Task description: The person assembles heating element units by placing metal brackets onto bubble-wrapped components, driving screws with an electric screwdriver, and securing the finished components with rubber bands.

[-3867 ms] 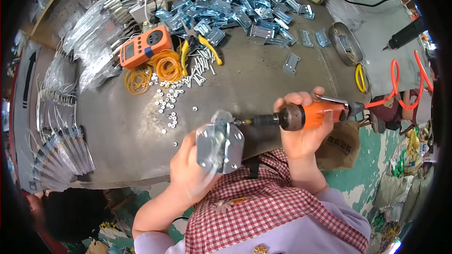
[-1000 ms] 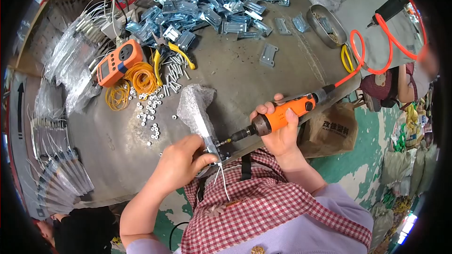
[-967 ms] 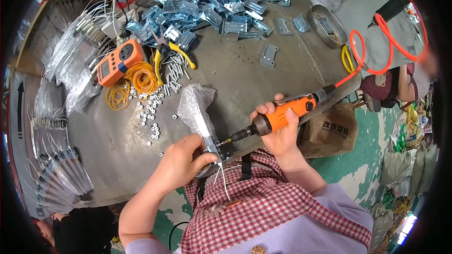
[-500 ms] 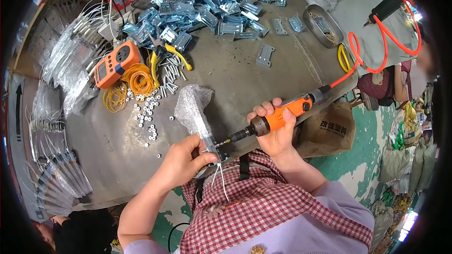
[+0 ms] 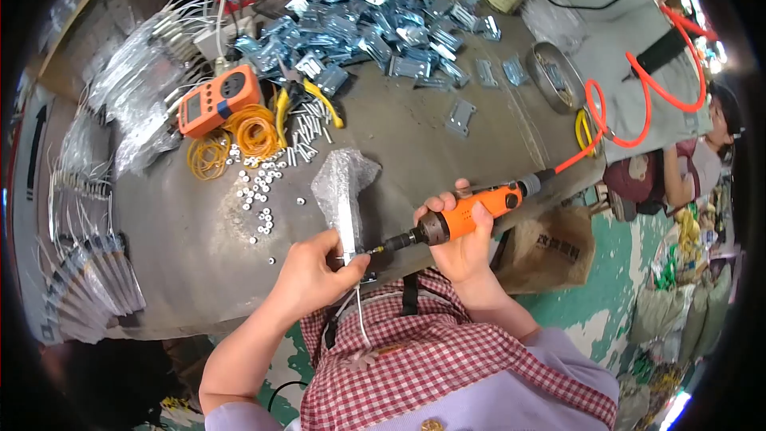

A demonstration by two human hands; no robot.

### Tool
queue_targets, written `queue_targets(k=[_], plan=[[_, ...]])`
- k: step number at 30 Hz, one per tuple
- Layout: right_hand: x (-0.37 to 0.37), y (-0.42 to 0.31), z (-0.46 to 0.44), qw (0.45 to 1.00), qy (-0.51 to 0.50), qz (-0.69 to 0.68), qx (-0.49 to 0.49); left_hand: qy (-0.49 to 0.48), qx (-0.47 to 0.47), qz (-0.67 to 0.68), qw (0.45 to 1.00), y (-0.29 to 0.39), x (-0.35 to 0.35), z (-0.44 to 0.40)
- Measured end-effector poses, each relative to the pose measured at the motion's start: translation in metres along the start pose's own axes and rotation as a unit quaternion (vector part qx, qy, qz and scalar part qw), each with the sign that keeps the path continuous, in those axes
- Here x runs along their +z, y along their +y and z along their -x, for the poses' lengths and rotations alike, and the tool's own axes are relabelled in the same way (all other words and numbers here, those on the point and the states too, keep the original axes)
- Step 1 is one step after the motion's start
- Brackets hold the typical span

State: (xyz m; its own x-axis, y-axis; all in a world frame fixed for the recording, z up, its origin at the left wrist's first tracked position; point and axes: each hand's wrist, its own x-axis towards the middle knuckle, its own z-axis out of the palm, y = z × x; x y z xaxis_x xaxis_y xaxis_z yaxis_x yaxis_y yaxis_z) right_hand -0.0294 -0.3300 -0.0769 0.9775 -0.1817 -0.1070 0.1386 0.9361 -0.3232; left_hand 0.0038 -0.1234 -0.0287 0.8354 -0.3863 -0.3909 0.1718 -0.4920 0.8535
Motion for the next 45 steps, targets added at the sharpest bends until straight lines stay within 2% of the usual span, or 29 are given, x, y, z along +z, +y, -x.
queue_targets(k=[4,5,6,7,8,10,11,12,13,14,16,17,18,19,22,23,24,26,28,30,32,34,36,38,40,41,42,43,45], plan=[[-0.001,-0.043,-0.029,0.998,0.03,0.049,0.04,0.008,-0.012,-0.082,0.997,0.01,-0.011,0.01],[-0.002,-0.062,-0.043,0.992,0.084,0.083,0.031,0.074,0.019,-0.09,0.993,-0.002,-0.012,0.011],[-0.002,-0.077,-0.056,0.966,0.109,0.231,-0.042,0.137,0.049,-0.099,0.984,-0.012,-0.013,0.011],[-0.005,-0.09,-0.068,0.932,0.126,0.322,-0.108,0.166,0.094,-0.005,0.982,-0.019,-0.01,0.008],[-0.013,-0.102,-0.076,0.887,0.119,0.411,-0.173,0.169,0.096,-0.005,0.981,-0.02,-0.01,0.005],[-0.032,-0.124,-0.091,0.789,0.119,0.55,-0.247,0.167,0.102,0.081,0.977,-0.021,-0.012,-0.002],[-0.033,-0.123,-0.091,0.788,0.117,0.55,-0.249,0.155,0.076,0.11,0.979,-0.022,-0.014,-0.004],[-0.036,-0.117,-0.086,0.594,0.135,0.706,-0.362,0.156,0.077,0.11,0.979,-0.026,-0.01,-0.007],[-0.027,-0.104,-0.078,0.355,0.144,0.808,-0.448,0.18,0.109,0.146,0.967,-0.031,-0.004,-0.01],[0.007,-0.082,-0.055,0.311,0.091,0.845,-0.427,0.204,0.142,0.181,0.951,-0.033,0.002,-0.011],[0.029,-0.035,-0.02,0.514,-0.112,0.8,-0.289,0.212,0.114,0.201,0.95,-0.023,0.01,-0.009],[0.037,0.002,0.002,0.781,-0.097,0.617,0.002,0.258,0.191,0.178,0.93,-0.019,0.014,-0.011],[0.036,0.021,0.013,0.831,-0.135,0.536,0.059,0.301,0.27,0.156,0.901,-0.014,0.017,-0.013],[0.036,0.034,0.017,0.869,-0.176,0.449,0.112,0.303,0.277,0.188,0.892,-0.011,0.018,-0.013],[0.041,0.034,0.013,0.885,-0.16,0.434,0.051,0.246,0.291,0.186,0.906,-0.004,0.008,0.004],[0.047,0.026,0.009,0.9,-0.153,0.406,0.036,0.187,0.264,0.115,0.939,-0.009,0.002,0.013],[0.052,0.015,0.004,0.887,-0.149,0.436,0.032,0.187,0.265,0.115,0.939,-0.017,-0.002,0.013],[0.054,0.007,0.003,0.858,-0.167,0.482,0.064,0.116,0.177,0.126,0.969,-0.021,-0.007,0.01],[0.053,0.01,0.005,0.838,-0.177,0.51,0.083,0.089,0.274,0.332,0.898,-0.002,-0.014,0.008],[0.052,0.014,0.006,0.818,-0.188,0.534,0.104,0.06,0.247,0.509,0.822,0.018,-0.022,0.004],[0.052,0.014,0.005,0.778,-0.193,0.578,0.15,0.034,0.198,0.57,0.797,0.024,-0.031,-0.012],[0.05,0.017,0.003,0.843,-0.143,0.483,0.187,0.011,0.153,0.626,0.765,0.019,-0.029,-0.014],[0.039,0.015,0.003,0.897,-0.177,0.375,0.153,0.09,0.126,0.463,0.873,0.006,0.0,-0.017],[0.047,0.014,0.0,0.948,-0.152,0.263,0.094,0.147,0.241,0.209,0.936,-0.003,0.026,-0.016],[0.036,0.001,-0.003,0.882,-0.136,0.451,0.014,0.117,0.289,0.017,0.95,-0.003,0.028,-0.014],[0.035,-0.006,-0.003,0.864,-0.122,0.488,0.02,0.108,0.336,-0.042,0.935,0.002,0.021,-0.013],[0.038,-0.011,-0.002,0.844,-0.107,0.525,0.026,0.112,0.332,-0.043,0.935,0.0,0.015,-0.014],[0.043,-0.014,-0.002,0.811,-0.093,0.577,-0.027,0.144,0.314,-0.089,0.934,-0.004,0.006,-0.013],[0.049,-0.03,-0.005,0.657,-0.09,0.742,-0.095,0.21,0.293,-0.196,0.912,-0.019,-0.027,-0.02]])
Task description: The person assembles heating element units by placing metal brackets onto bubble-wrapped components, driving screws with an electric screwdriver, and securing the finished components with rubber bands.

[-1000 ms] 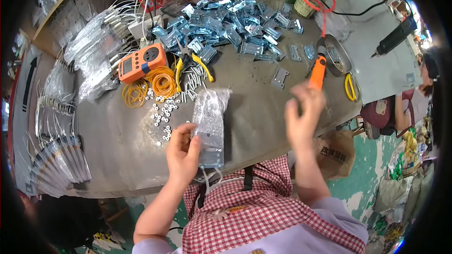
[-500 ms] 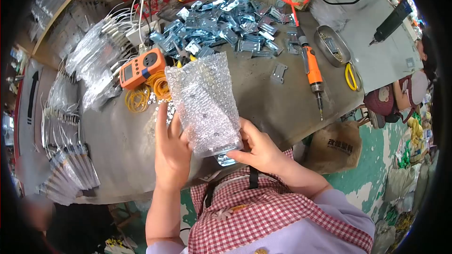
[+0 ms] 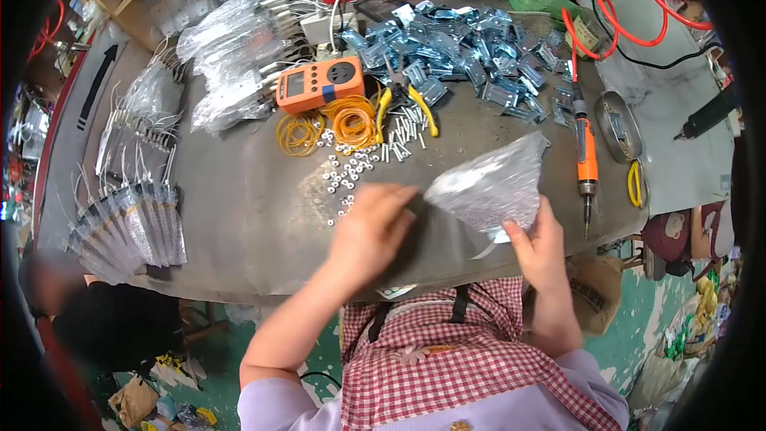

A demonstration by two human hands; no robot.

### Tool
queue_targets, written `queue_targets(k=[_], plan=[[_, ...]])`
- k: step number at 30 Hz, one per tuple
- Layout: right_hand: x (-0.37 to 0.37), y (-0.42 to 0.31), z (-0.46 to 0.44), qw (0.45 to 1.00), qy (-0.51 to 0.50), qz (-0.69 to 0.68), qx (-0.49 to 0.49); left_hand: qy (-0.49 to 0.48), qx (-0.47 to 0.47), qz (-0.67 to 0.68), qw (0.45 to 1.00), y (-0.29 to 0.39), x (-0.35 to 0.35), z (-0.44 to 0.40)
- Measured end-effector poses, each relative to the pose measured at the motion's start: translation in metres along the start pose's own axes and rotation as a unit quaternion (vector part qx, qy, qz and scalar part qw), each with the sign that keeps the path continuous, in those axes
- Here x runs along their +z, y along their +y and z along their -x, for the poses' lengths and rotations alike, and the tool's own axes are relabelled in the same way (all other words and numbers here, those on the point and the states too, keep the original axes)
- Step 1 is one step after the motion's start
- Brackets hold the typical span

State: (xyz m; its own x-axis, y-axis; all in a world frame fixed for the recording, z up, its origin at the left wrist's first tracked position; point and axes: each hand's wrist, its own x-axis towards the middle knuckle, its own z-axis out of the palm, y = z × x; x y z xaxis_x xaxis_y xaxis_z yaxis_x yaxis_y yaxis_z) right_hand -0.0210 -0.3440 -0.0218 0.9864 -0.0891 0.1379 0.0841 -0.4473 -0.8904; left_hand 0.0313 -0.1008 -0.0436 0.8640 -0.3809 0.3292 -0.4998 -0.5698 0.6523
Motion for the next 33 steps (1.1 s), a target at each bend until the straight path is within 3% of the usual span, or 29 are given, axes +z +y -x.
queue_targets(k=[1,3,5,9,10,12,20,22,23,24,25,26,27,29,30,31,32,33], plan=[[-0.007,-0.002,-0.003,0.993,0.002,0.112,-0.039,0.04,0.044,-0.084,0.995,-0.027,-0.016,-0.005],[-0.011,-0.003,-0.007,0.979,-0.036,0.183,-0.087,0.155,-0.002,-0.209,0.966,-0.059,-0.04,-0.016],[-0.007,-0.001,-0.007,0.935,-0.084,0.303,-0.163,0.147,-0.033,-0.298,0.943,-0.073,-0.059,-0.023],[-0.008,-0.008,-0.012,0.895,-0.037,0.369,-0.247,0.125,-0.059,-0.323,0.936,-0.097,-0.059,-0.023],[-0.007,0.002,-0.01,0.895,-0.034,0.37,-0.245,0.133,-0.06,-0.313,0.938,-0.098,-0.059,-0.023],[-0.005,0.03,-0.005,0.959,-0.122,0.189,-0.173,0.123,-0.058,-0.313,0.94,-0.099,-0.06,-0.022],[-0.013,0.029,-0.014,0.963,-0.118,0.171,-0.17,0.093,-0.07,-0.262,0.958,-0.093,-0.073,-0.017],[-0.011,0.037,-0.017,0.971,-0.125,0.142,-0.146,0.164,-0.079,-0.176,0.967,-0.087,-0.075,-0.016],[-0.006,0.039,-0.02,0.986,-0.109,0.049,-0.112,0.162,-0.076,-0.174,0.968,-0.074,-0.076,-0.017],[0.001,0.04,-0.023,0.992,-0.092,-0.045,-0.078,0.122,-0.113,-0.079,0.983,-0.054,-0.075,-0.018],[0.013,0.041,-0.026,0.976,-0.114,-0.184,0.017,0.08,-0.152,0.017,0.985,-0.034,-0.071,-0.018],[0.028,0.037,-0.026,0.932,-0.131,-0.318,0.112,0.029,-0.162,0.067,0.984,-0.017,-0.064,-0.017],[0.044,0.029,-0.025,0.879,-0.146,-0.436,0.125,-0.02,-0.169,0.117,0.978,-0.003,-0.056,-0.016],[0.065,0.018,-0.029,0.801,-0.259,-0.521,0.14,0.002,0.03,-0.01,0.999,0.009,-0.039,-0.01],[0.067,0.012,-0.026,0.759,-0.296,-0.551,0.181,0.0,0.013,-0.003,1.0,-0.005,-0.027,0.0],[0.066,0.004,-0.023,0.712,-0.331,-0.579,0.22,-0.116,-0.058,-0.006,0.992,-0.008,-0.031,0.005],[0.066,0.005,-0.021,0.713,-0.33,-0.579,0.218,-0.088,-0.194,0.302,0.929,-0.014,-0.03,0.013],[0.066,0.007,-0.018,0.68,-0.331,-0.61,0.235,-0.053,-0.309,0.576,0.755,-0.018,-0.026,0.018]])
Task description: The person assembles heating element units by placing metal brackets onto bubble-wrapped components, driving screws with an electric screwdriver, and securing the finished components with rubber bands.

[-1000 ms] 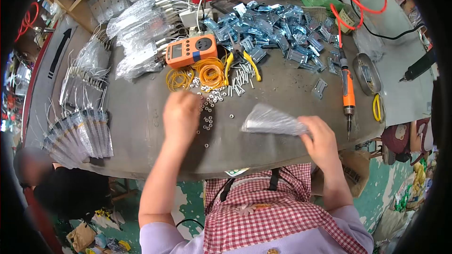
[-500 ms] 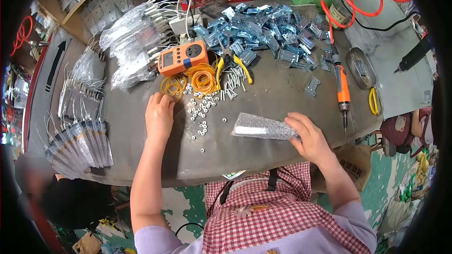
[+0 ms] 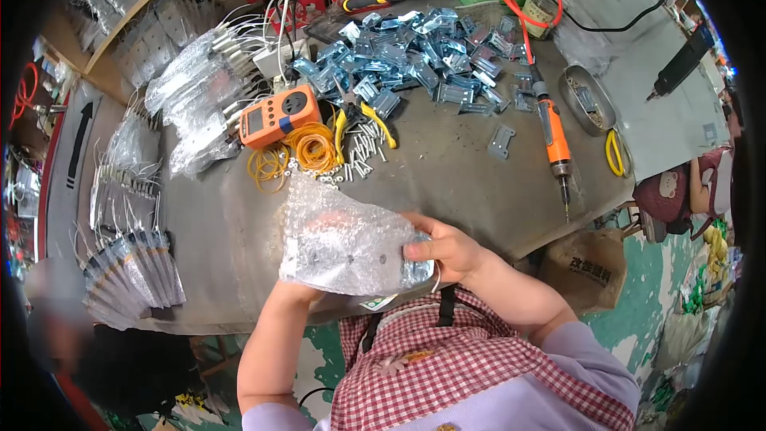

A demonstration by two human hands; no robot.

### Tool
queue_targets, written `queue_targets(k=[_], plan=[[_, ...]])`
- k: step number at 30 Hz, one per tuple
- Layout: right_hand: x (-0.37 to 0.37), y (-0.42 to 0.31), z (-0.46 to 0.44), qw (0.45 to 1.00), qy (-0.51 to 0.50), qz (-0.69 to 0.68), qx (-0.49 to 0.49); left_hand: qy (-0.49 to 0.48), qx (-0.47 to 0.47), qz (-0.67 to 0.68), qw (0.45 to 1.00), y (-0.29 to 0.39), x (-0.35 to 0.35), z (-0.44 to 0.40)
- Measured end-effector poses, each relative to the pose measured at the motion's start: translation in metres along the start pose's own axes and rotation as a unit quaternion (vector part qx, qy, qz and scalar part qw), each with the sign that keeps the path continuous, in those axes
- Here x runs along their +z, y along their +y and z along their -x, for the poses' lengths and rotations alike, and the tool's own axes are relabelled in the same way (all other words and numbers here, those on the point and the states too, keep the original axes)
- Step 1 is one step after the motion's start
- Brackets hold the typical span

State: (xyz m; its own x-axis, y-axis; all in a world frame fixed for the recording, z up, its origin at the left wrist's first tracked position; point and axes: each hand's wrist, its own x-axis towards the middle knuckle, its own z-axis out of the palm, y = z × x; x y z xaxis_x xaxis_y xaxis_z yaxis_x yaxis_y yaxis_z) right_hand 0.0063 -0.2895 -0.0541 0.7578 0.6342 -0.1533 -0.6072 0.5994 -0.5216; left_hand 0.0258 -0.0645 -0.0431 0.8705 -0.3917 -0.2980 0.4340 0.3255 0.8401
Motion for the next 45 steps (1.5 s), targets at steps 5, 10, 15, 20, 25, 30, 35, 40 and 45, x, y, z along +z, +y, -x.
queue_targets(k=[5,10,15,20,25,30,35,40,45], plan=[[-0.003,-0.011,0.009,0.982,0.078,0.144,-0.094,-0.139,0.191,-0.379,0.895,0.042,0.04,0.023],[0.016,-0.014,0.007,0.819,0.234,0.492,-0.18,-0.341,0.299,-0.483,0.749,0.021,0.109,0.038],[0.016,-0.015,0.015,0.962,0.138,0.062,-0.226,-0.393,-0.151,-0.283,0.861,0.031,0.066,0.021],[0.032,-0.012,0.011,0.911,0.121,-0.012,-0.395,-0.116,0.092,0.275,0.95,-0.014,0.084,0.012],[-0.004,-0.047,0.037,0.683,0.059,0.624,-0.375,-0.279,0.02,0.185,0.942,-0.022,0.04,0.002],[0.031,-0.054,0.055,0.631,-0.151,0.752,-0.121,-0.386,-0.078,-0.388,0.834,0.024,0.05,0.005],[0.042,-0.05,0.036,0.76,0.07,0.646,-0.033,-0.028,0.339,-0.719,0.606,0.046,0.108,0.02],[0.016,-0.067,0.0,0.88,-0.085,0.467,-0.031,-0.019,0.295,-0.701,0.649,0.027,0.055,0.014],[-0.053,-0.132,-0.037,0.325,0.295,0.844,-0.307,0.322,0.304,-0.632,0.636,0.053,-0.031,0.04]])
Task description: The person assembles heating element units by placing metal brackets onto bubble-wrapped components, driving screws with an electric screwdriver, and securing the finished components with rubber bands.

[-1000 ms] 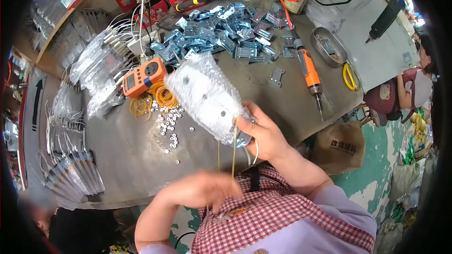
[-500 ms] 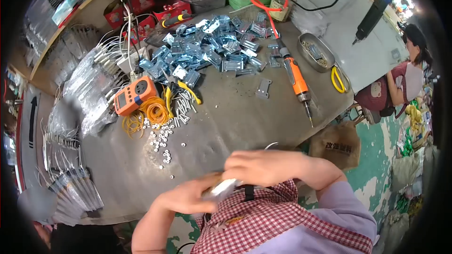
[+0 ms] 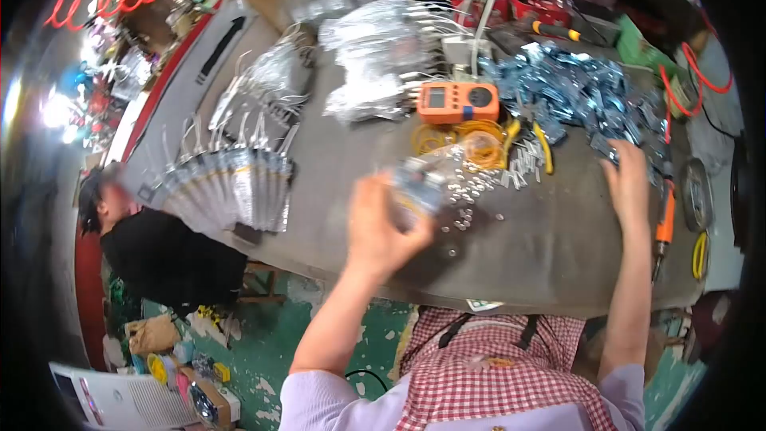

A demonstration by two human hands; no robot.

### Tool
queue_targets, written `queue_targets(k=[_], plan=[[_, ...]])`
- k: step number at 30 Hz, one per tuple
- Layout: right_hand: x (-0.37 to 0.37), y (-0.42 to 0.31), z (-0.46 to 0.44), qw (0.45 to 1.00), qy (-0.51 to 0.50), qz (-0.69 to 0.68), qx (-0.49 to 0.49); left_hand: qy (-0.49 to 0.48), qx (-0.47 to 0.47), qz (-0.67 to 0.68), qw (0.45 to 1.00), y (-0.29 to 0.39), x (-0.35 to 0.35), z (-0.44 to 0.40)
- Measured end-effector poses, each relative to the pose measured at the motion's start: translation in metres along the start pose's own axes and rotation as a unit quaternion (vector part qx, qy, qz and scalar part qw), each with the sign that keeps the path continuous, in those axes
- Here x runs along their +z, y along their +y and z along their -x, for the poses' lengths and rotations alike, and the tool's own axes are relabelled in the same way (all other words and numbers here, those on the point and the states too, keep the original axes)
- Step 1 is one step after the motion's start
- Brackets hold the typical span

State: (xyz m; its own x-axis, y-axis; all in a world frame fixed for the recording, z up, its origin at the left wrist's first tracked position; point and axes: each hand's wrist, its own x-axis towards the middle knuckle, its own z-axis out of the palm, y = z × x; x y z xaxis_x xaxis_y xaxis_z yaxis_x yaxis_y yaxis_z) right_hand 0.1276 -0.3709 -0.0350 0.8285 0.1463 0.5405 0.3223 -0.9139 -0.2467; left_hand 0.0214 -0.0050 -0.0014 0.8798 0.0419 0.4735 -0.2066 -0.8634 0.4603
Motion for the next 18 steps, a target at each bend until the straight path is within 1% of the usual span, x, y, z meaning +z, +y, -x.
queue_targets(k=[1,2,3,4,5,6,7,9,10,12,13,15,17,18], plan=[[0.003,0.018,0.001,0.998,-0.015,0.065,0.018,0.07,-0.005,-0.05,0.996,-0.026,-0.018,-0.004],[0.011,0.038,0.006,0.993,-0.077,0.079,0.051,0.141,-0.022,-0.083,0.986,-0.062,-0.035,-0.001],[0.016,0.041,0.007,0.993,-0.079,0.078,0.05,0.188,-0.057,-0.112,0.974,-0.095,-0.053,0.001],[0.019,0.044,0.009,0.993,-0.076,0.077,0.047,0.186,-0.147,-0.134,0.962,-0.111,-0.075,-0.002],[0.021,0.045,0.011,0.994,-0.07,0.077,0.046,0.224,-0.126,-0.173,0.951,-0.144,-0.09,-0.001],[0.019,0.041,0.009,0.993,-0.08,0.061,0.056,0.251,-0.143,-0.179,0.941,-0.168,-0.103,-0.002],[0.017,0.036,0.007,0.993,-0.081,0.061,0.057,0.266,-0.173,-0.202,0.927,-0.183,-0.111,-0.004],[0.013,0.027,0.004,0.99,-0.107,0.042,0.081,0.238,-0.218,-0.243,0.915,-0.204,-0.121,-0.006],[0.01,0.027,0.004,0.99,-0.106,0.045,0.08,0.239,-0.219,-0.24,0.915,-0.202,-0.117,-0.003],[0.004,0.025,0.012,0.997,-0.027,0.004,0.07,0.224,-0.16,-0.378,0.884,-0.191,-0.11,0.006],[-0.003,0.023,0.016,0.997,-0.028,0.007,0.07,0.222,-0.16,-0.376,0.885,-0.188,-0.11,0.013],[-0.025,0.014,0.023,0.999,0.004,-0.001,0.04,0.195,-0.263,-0.25,0.911,-0.182,-0.111,0.033],[-0.032,0.009,0.035,1.0,-0.01,-0.007,0.027,0.2,-0.263,-0.234,0.914,-0.201,-0.119,0.044],[-0.034,0.006,0.044,1.0,-0.024,-0.015,0.011,0.189,-0.313,-0.145,0.919,-0.207,-0.124,0.049]])
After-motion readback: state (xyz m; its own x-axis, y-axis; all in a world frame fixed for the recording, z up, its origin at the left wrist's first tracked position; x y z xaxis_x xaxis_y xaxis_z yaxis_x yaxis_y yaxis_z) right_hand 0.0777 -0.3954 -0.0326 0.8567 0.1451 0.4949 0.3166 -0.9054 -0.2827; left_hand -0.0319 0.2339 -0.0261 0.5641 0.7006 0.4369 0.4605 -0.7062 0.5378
